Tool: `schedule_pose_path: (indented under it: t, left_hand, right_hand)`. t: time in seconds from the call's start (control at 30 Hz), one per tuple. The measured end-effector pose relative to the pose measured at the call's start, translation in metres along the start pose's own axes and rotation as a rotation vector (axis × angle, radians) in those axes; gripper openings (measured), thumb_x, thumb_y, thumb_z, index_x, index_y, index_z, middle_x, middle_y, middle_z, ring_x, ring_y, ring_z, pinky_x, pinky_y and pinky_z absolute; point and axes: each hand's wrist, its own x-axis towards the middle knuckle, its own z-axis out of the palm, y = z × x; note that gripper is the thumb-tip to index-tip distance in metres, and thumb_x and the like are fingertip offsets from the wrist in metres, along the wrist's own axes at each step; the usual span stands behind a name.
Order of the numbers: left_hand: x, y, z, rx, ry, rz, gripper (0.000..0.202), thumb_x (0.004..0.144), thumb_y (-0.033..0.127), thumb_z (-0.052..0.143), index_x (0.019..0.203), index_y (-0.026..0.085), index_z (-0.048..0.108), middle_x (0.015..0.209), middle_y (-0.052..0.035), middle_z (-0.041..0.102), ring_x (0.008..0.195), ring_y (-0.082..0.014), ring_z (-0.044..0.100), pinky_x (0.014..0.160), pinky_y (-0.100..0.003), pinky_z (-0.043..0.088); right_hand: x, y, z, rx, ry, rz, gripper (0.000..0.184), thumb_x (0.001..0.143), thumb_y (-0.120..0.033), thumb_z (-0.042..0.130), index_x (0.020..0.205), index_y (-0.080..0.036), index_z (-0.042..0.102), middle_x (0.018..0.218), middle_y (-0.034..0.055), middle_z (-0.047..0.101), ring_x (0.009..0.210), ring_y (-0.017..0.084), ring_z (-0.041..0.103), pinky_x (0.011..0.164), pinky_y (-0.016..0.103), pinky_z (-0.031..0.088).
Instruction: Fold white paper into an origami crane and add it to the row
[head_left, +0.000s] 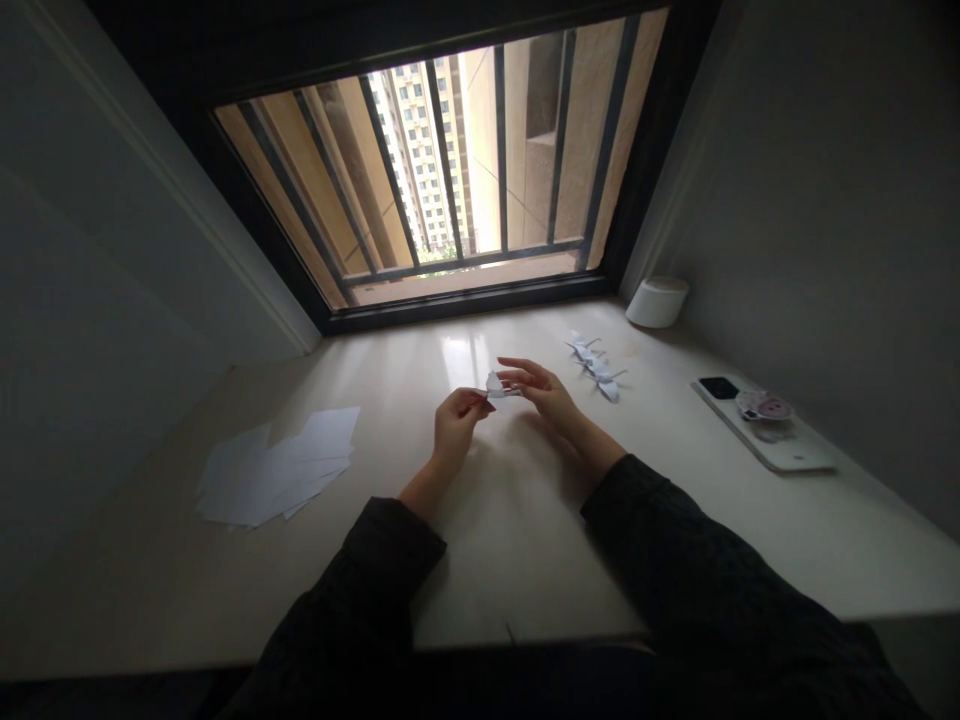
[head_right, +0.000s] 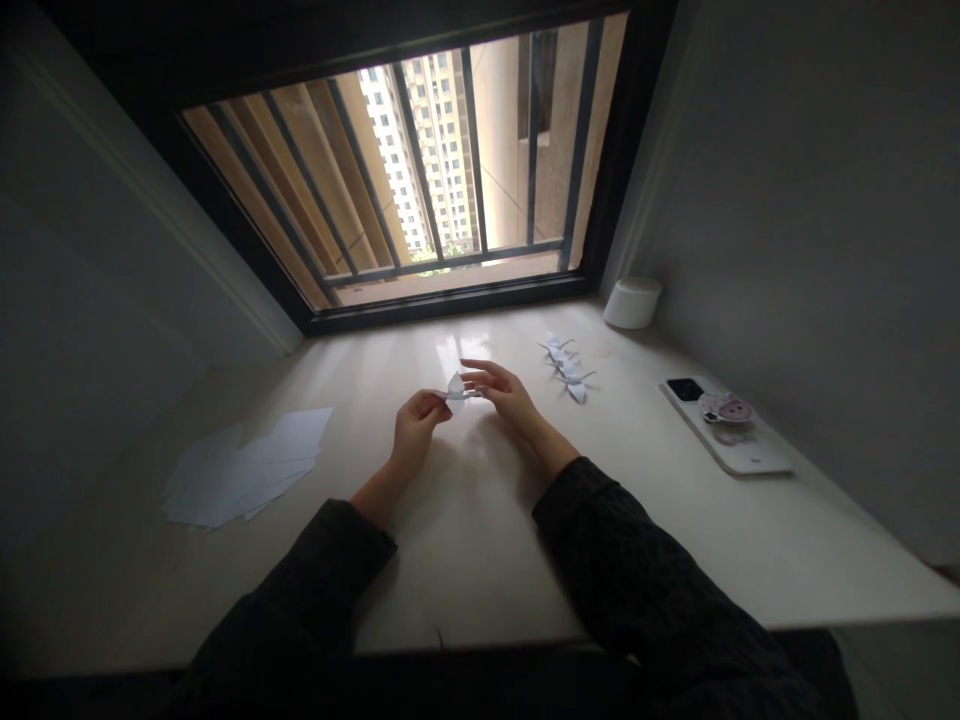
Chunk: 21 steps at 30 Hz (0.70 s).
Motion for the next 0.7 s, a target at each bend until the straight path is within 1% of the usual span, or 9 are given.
schedule_pose_path:
  t: [0.1, 0.17, 0.33, 0.47, 0.6, 0.7]
  left_hand:
    - [0.001, -0.003, -0.001, -0.027, -0.033, -0.058, 0.027, 0.064, 0.034, 0.074, 0.079, 0.016, 0.063, 0.077, -0.0032, 0.069, 0.071, -0.0150, 0.066, 0.068, -0.027, 0.051]
    - [0.002, -0.006, -0.002, -0.043, -0.042, -0.080, 0.029, 0.064, 0.036, 0.075, 0.081, 0.016, 0.062, 0.079, -0.0032, 0.068, 0.073, -0.0154, 0.067, 0.068, -0.027, 0.050]
    - [0.000, -0.003, -0.001, -0.042, -0.094, -0.074, 0.034, 0.064, 0.038, 0.076, 0.086, 0.017, 0.060, 0.080, -0.0038, 0.069, 0.076, -0.0172, 0.068, 0.070, -0.029, 0.050]
    - [-0.004, 0.006, 0.002, -0.004, -0.130, -0.030, 0.038, 0.064, 0.035, 0.077, 0.092, 0.018, 0.057, 0.082, -0.0043, 0.070, 0.077, -0.0186, 0.069, 0.072, -0.030, 0.050]
    - [-0.005, 0.009, 0.001, 0.011, -0.140, 0.001, 0.041, 0.064, 0.033, 0.077, 0.098, 0.019, 0.059, 0.080, -0.0036, 0.070, 0.074, -0.0169, 0.068, 0.070, -0.028, 0.050]
    - [-0.004, 0.007, 0.000, 0.002, -0.166, 0.025, 0.037, 0.065, 0.029, 0.076, 0.098, 0.018, 0.063, 0.080, -0.0034, 0.070, 0.074, -0.0152, 0.067, 0.070, -0.027, 0.050]
  right_hand:
    - [0.000, 0.000, -0.002, -0.001, -0.078, 0.008, 0.048, 0.062, -0.038, 0.078, 0.106, -0.024, 0.068, 0.107, 0.0075, 0.071, 0.099, 0.024, 0.064, 0.093, 0.041, 0.046]
    - [0.000, 0.003, -0.004, -0.018, -0.095, 0.023, 0.047, 0.063, -0.040, 0.078, 0.106, -0.023, 0.069, 0.106, 0.0081, 0.071, 0.099, 0.025, 0.065, 0.095, 0.043, 0.045]
    - [0.002, 0.010, -0.007, -0.096, -0.021, 0.042, 0.043, 0.060, -0.038, 0.080, 0.099, -0.022, 0.073, 0.091, 0.0062, 0.074, 0.087, 0.023, 0.068, 0.092, 0.044, 0.047]
    - [0.002, 0.010, -0.006, -0.114, 0.026, 0.042, 0.041, 0.056, -0.038, 0.082, 0.093, -0.022, 0.074, 0.091, 0.0070, 0.074, 0.086, 0.026, 0.069, 0.090, 0.046, 0.049]
    - [0.001, 0.009, -0.005, -0.142, 0.033, 0.018, 0.036, 0.056, -0.036, 0.082, 0.088, -0.022, 0.075, 0.083, 0.0066, 0.075, 0.080, 0.026, 0.069, 0.084, 0.045, 0.052]
    - [0.001, 0.009, -0.005, -0.174, 0.029, -0.022, 0.029, 0.059, -0.034, 0.080, 0.086, -0.024, 0.076, 0.080, 0.0057, 0.075, 0.077, 0.024, 0.069, 0.080, 0.042, 0.053]
